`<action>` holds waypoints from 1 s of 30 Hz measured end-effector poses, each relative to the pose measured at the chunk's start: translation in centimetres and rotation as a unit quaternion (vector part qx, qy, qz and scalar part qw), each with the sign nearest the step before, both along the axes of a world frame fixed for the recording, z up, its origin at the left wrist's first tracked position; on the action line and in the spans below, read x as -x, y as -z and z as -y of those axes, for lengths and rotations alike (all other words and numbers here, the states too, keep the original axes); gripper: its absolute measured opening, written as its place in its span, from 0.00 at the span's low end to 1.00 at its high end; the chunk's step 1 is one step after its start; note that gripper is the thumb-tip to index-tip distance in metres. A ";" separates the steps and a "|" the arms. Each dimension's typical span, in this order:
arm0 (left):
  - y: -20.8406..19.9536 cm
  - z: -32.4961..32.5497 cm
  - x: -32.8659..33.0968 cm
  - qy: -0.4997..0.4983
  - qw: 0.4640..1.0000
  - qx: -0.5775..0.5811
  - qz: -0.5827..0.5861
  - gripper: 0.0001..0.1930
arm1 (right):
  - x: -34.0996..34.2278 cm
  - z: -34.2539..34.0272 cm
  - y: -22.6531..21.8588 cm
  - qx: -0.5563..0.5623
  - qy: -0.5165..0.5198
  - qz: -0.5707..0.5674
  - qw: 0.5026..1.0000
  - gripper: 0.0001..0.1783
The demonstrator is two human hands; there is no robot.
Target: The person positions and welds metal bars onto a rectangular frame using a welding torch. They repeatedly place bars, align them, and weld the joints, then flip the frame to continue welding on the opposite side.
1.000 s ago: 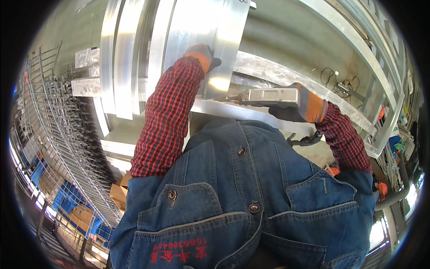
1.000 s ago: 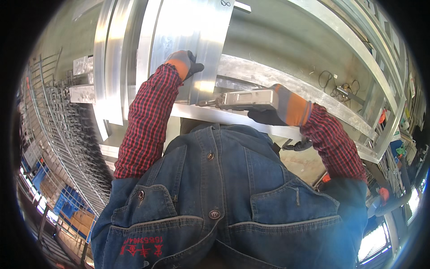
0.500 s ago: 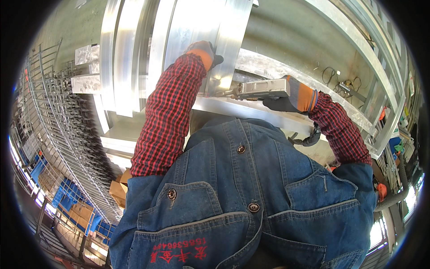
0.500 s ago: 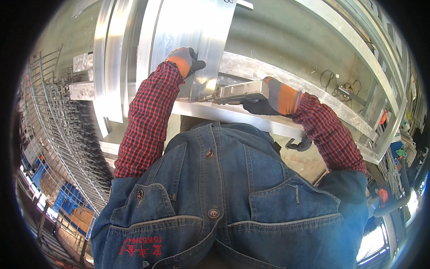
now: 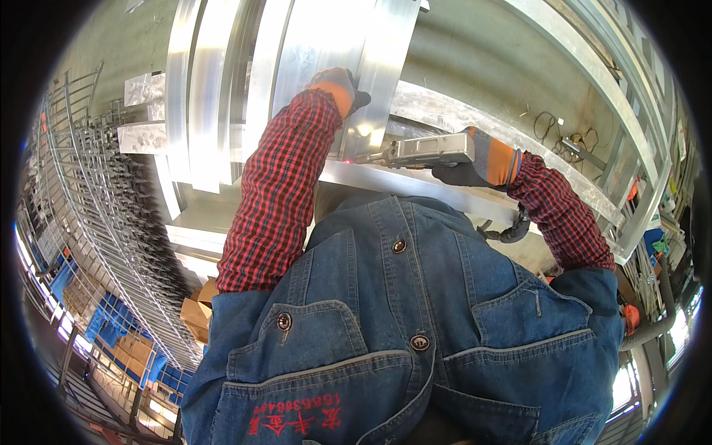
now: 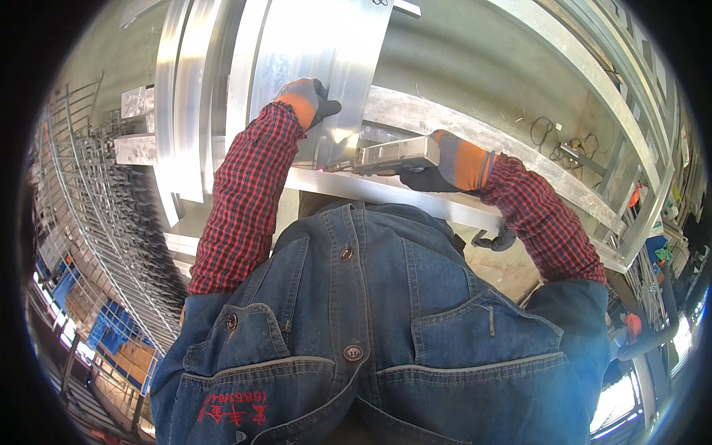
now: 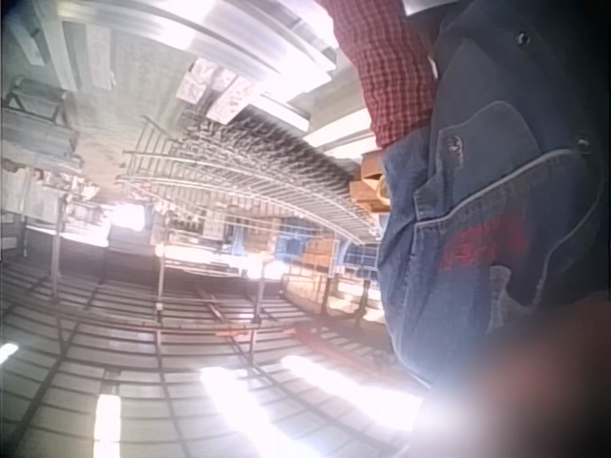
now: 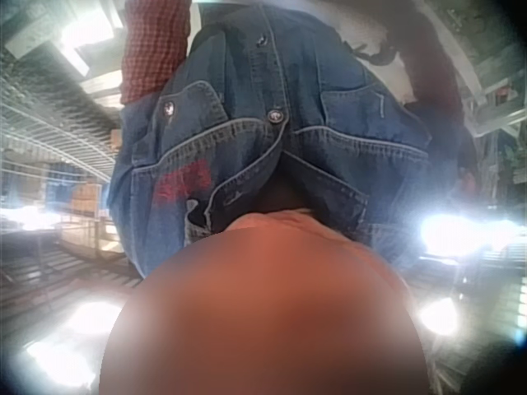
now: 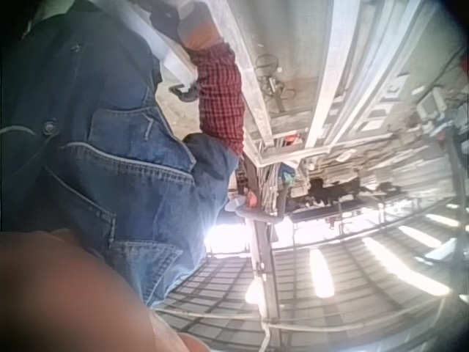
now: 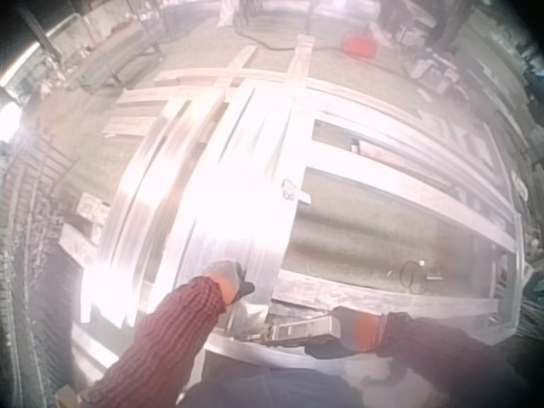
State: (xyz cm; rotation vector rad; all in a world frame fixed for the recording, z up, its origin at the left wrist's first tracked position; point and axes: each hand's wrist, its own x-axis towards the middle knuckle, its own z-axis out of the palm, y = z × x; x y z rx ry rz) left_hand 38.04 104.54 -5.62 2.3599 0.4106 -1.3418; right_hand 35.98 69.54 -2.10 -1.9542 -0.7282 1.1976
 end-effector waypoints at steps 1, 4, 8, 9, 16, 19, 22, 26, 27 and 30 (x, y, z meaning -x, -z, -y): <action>0.0 0.0 0.0 0.002 1.000 0.001 0.002 0.31 | 0.0 0.0 0.1 -0.002 -0.003 0.000 1.000 0.11; 0.1 0.0 -0.1 0.005 1.000 0.002 0.001 0.31 | -0.2 -0.2 -0.2 -0.006 -0.014 -0.001 1.000 0.11; 0.5 0.0 0.1 0.014 1.000 -0.010 0.016 0.30 | -0.7 -0.9 -1.8 -0.019 -0.023 -0.053 0.998 0.10; 0.7 -0.1 0.1 0.015 1.000 -0.012 0.018 0.30 | -0.7 -1.1 -2.1 0.008 -0.023 -0.060 0.998 0.10; 3.3 -0.4 0.9 0.019 0.997 -0.017 0.076 0.30 | -0.8 -1.7 -3.0 -0.007 -0.014 -0.108 0.994 0.11; 3.9 -0.5 1.0 0.008 0.997 -0.015 0.070 0.29 | -1.0 -1.7 -3.5 0.006 -0.045 -0.074 0.996 0.14; 3.6 -0.7 0.6 0.007 0.999 -0.009 0.035 0.31 | -1.0 -2.0 -3.8 0.004 -0.037 -0.081 0.996 0.15; 2.6 -0.7 0.3 0.004 0.999 -0.008 0.039 0.31 | -0.8 -2.4 -4.0 0.006 -0.028 -0.073 0.997 0.12; 2.5 -0.8 0.3 0.004 0.999 -0.001 0.034 0.31 | -0.7 -2.4 -4.1 0.009 -0.029 -0.074 0.997 0.11; 2.6 -0.9 0.4 -0.022 0.999 0.010 0.034 0.31 | -0.8 -2.6 -4.5 0.017 -0.029 -0.077 0.996 0.11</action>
